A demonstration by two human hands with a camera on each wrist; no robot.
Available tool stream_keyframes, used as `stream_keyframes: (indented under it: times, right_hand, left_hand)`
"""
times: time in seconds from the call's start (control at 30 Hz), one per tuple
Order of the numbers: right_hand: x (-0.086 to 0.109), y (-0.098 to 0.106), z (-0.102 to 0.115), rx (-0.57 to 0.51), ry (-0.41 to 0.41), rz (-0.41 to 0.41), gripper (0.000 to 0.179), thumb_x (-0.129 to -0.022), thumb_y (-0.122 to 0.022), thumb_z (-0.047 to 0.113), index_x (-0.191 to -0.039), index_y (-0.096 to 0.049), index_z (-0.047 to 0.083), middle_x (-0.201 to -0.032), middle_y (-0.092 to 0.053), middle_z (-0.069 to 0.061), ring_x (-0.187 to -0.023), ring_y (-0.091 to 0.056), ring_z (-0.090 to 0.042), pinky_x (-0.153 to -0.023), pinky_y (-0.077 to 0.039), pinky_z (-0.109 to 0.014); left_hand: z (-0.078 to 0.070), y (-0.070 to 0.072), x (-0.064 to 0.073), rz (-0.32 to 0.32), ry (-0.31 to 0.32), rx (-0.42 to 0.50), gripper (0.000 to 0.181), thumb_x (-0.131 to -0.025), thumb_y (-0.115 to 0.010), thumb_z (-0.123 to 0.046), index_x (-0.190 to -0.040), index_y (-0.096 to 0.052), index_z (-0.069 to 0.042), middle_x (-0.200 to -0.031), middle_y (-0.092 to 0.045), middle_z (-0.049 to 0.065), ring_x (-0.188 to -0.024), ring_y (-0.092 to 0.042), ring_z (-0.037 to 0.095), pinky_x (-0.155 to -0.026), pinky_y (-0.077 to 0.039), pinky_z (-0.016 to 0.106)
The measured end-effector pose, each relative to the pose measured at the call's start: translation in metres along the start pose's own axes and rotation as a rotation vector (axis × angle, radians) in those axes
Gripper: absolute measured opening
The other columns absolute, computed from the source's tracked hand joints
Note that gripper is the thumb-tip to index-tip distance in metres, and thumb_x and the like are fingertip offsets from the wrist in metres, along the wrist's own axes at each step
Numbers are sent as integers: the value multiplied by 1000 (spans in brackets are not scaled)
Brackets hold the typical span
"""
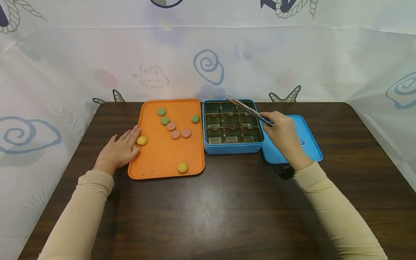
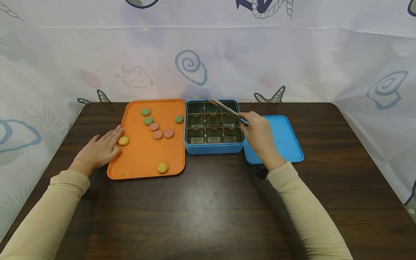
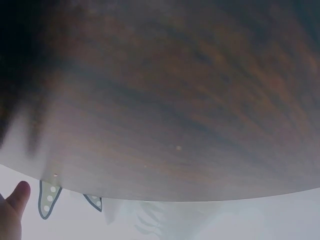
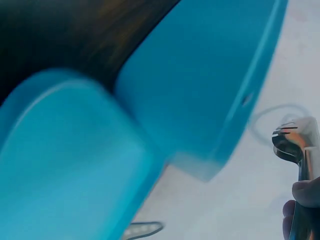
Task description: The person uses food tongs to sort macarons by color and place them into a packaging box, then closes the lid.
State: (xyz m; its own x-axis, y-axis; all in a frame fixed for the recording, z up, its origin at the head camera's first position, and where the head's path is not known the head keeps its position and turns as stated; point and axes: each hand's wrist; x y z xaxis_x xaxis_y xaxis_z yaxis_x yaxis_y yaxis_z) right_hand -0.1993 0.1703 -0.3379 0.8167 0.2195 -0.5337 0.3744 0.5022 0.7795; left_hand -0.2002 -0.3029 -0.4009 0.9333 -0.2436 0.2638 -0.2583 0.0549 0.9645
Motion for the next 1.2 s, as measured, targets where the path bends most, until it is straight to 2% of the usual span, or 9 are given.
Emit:
stream_keyframes:
  times: [0.3,0.63,0.93,1.1,1.2]
  right_hand:
    - [2,-5,-20,74,-61,46,28,-83,-63,-7,-110,-68,-6,-98,-70,-27,-80,-69,-38,-62,-56,-47]
    - [2,-10,-32,93,-82,44,28,-83,-62,-8,-110,-68,-7,-98,-69,-27,-80,-68,-39,-63,-55,-48]
    - [1,-8,-31,77,-118,33,39,-81,-67,-5,-119,-63,-6,-103,-65,-28,-83,-66,-41,-65,-55,-50]
    - [1,-4,-24,70,-144,42,45,-82,-68,-1,-126,-58,-4,-112,-60,-27,-90,-63,-41,-68,-53,-50]
    - [1,0,-16,62,-133,32,46,-82,-69,0,-126,-57,-3,-116,-59,-26,-89,-63,-41,-64,-52,-48]
  left_hand:
    - [-1,-2,1,-1,0,4,64,-98,-21,-31,-154,-4,-4,-162,-6,15,-147,-15,38,-115,-11,66]
    - [1,-3,-2,-2,4,10,64,-98,-19,-31,-154,-2,-6,-162,-4,13,-148,-14,37,-115,-11,65]
    - [2,-3,-2,-14,8,3,64,-97,-20,-29,-154,-3,-6,-162,-6,13,-147,-16,37,-115,-13,65]
    - [1,-2,-1,-18,11,2,64,-97,-19,-29,-154,-4,-6,-162,-6,13,-147,-16,37,-115,-13,65]
    - [1,-1,0,-19,13,0,64,-97,-19,-29,-154,-4,-6,-162,-7,13,-147,-16,37,-115,-13,65]
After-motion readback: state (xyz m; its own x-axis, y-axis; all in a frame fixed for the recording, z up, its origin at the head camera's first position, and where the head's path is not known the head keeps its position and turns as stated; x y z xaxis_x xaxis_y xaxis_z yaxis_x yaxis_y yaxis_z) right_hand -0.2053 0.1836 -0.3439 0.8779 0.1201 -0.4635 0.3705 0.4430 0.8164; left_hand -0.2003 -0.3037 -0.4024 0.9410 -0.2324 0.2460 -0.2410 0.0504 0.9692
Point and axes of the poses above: each hand's wrist, its own x-axis away from the middle knuckle, its own y-axis out of the back of the hand, z = x × y
